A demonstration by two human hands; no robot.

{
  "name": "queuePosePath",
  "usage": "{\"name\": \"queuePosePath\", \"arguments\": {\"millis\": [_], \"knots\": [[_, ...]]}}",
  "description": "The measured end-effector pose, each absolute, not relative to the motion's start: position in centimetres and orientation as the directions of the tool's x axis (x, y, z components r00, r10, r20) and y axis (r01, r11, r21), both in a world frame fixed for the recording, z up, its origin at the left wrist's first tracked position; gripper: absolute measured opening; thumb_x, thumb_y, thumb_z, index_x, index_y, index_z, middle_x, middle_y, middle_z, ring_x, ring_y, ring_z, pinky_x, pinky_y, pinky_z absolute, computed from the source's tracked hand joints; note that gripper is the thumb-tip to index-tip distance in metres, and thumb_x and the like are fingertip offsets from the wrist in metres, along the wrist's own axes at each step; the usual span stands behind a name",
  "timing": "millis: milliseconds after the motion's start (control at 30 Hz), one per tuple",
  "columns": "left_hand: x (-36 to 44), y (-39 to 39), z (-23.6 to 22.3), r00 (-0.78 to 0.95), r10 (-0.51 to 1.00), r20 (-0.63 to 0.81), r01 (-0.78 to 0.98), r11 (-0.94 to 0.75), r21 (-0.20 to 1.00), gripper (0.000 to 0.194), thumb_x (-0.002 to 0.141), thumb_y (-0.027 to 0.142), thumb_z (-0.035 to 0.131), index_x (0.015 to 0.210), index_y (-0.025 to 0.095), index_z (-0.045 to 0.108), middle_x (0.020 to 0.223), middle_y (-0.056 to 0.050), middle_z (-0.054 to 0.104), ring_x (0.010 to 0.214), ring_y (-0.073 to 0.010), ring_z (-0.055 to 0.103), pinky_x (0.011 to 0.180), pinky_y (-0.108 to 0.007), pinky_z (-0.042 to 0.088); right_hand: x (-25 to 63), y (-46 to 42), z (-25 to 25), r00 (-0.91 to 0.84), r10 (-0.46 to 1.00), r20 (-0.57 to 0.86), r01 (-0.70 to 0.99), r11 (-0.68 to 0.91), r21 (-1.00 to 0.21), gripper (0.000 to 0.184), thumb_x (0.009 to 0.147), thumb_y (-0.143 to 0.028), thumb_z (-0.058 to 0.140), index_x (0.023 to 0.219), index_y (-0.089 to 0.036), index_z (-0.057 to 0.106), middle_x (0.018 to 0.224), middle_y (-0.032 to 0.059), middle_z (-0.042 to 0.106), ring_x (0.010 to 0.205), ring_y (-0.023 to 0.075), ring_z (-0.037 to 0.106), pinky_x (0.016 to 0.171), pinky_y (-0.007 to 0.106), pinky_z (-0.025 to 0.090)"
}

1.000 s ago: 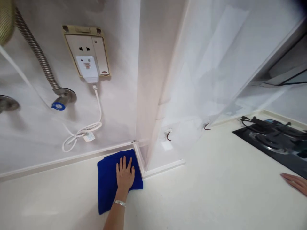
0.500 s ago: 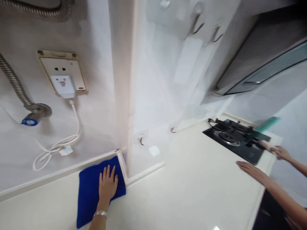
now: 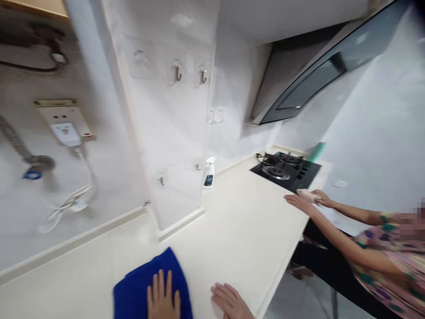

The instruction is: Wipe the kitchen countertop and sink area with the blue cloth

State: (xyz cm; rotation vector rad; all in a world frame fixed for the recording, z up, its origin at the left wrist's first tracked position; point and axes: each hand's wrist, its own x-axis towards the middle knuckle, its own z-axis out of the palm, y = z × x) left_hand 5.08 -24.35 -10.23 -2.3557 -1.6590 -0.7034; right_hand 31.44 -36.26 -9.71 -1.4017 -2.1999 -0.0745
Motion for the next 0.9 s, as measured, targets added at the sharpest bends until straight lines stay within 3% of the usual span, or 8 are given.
{"name": "queuePosePath", "arguments": {"millis": [100, 200, 333, 467, 600, 767, 900], "knots": [[6.7, -29.4, -9.5, 0.351, 0.848, 0.397, 0.899, -0.424, 0.111, 0.062, 0.091, 0.026, 0.045, 0.151, 0.031, 0.030, 0.157, -0.009, 0.042, 0.144, -0.0295, 0.041, 0.112, -0.055, 0.046, 31.4, -37.0, -10.3, -0.341, 0.823, 0.455, 0.866, 0.463, -0.189, 0.063, 0.085, -0.008, 0.042, 0.145, -0.024, 0.047, 0.147, 0.0031, 0.053, 0.139, 0.0185, 0.045, 0.114, 0.038, 0.043], [6.4, -33.1, -8.1, 0.433, 0.859, 0.274, 0.855, -0.487, 0.176, 0.068, 0.092, 0.029, 0.046, 0.154, 0.034, 0.018, 0.163, -0.002, 0.030, 0.149, -0.0258, 0.033, 0.117, -0.051, 0.045, 31.6, -37.4, -11.7, -0.378, 0.789, 0.485, 0.850, 0.504, -0.156, 0.062, 0.086, -0.012, 0.044, 0.147, -0.023, 0.045, 0.148, 0.0039, 0.051, 0.139, 0.0199, 0.045, 0.113, 0.038, 0.044], [2.9, -36.6, -6.5, 0.393, 0.907, 0.155, 0.865, -0.421, 0.271, 0.066, 0.094, 0.031, 0.044, 0.153, 0.041, 0.013, 0.165, 0.006, 0.022, 0.152, -0.0213, 0.027, 0.121, -0.051, 0.040, 31.6, -37.8, -13.2, -0.356, 0.809, 0.468, 0.847, 0.491, -0.204, 0.056, 0.092, -0.019, 0.041, 0.149, -0.024, 0.042, 0.151, 0.0045, 0.049, 0.140, 0.0215, 0.044, 0.117, 0.042, 0.036], [-2.9, -40.0, -6.2, 0.169, 0.978, 0.121, 0.948, -0.195, 0.252, 0.061, 0.096, 0.030, 0.040, 0.151, 0.043, 0.019, 0.165, 0.005, 0.026, 0.151, -0.0227, 0.029, 0.119, -0.053, 0.042, 31.6, -38.4, -13.7, -0.336, 0.825, 0.454, 0.834, 0.485, -0.264, 0.054, 0.095, -0.023, 0.037, 0.148, -0.024, 0.042, 0.149, 0.0050, 0.050, 0.140, 0.0231, 0.043, 0.120, 0.045, 0.031], [-10.3, -43.6, -6.4, -0.136, 0.982, 0.131, 0.977, 0.110, 0.183, 0.055, 0.096, 0.030, 0.040, 0.150, 0.036, 0.031, 0.161, -0.004, 0.037, 0.149, -0.0282, 0.032, 0.117, -0.057, 0.042, 31.9, -38.5, -13.4, -0.362, 0.818, 0.447, 0.824, 0.505, -0.258, 0.053, 0.094, -0.023, 0.039, 0.147, -0.022, 0.043, 0.149, 0.0057, 0.050, 0.139, 0.0233, 0.045, 0.120, 0.045, 0.031], [-19.9, -47.8, -6.3, -0.506, 0.847, 0.160, 0.859, 0.479, 0.182, 0.053, 0.096, 0.041, 0.034, 0.147, 0.028, 0.040, 0.160, -0.009, 0.038, 0.150, -0.0315, 0.029, 0.121, -0.060, 0.032, 32.4, -38.5, -13.4, -0.417, 0.785, 0.459, 0.805, 0.553, -0.214, 0.058, 0.094, -0.023, 0.040, 0.152, -0.020, 0.037, 0.150, 0.0065, 0.050, 0.138, 0.0243, 0.046, 0.118, 0.045, 0.033], [-26.9, -49.8, -5.4, -0.766, 0.637, 0.093, 0.640, 0.740, 0.205, 0.063, 0.094, 0.049, 0.024, 0.149, 0.021, 0.038, 0.162, -0.013, 0.033, 0.151, -0.0343, 0.025, 0.123, -0.058, 0.025, 32.8, -38.4, -13.9, -0.433, 0.777, 0.457, 0.806, 0.560, -0.189, 0.060, 0.094, -0.022, 0.040, 0.154, -0.020, 0.034, 0.151, 0.0074, 0.048, 0.136, 0.0265, 0.048, 0.115, 0.047, 0.036]]}}
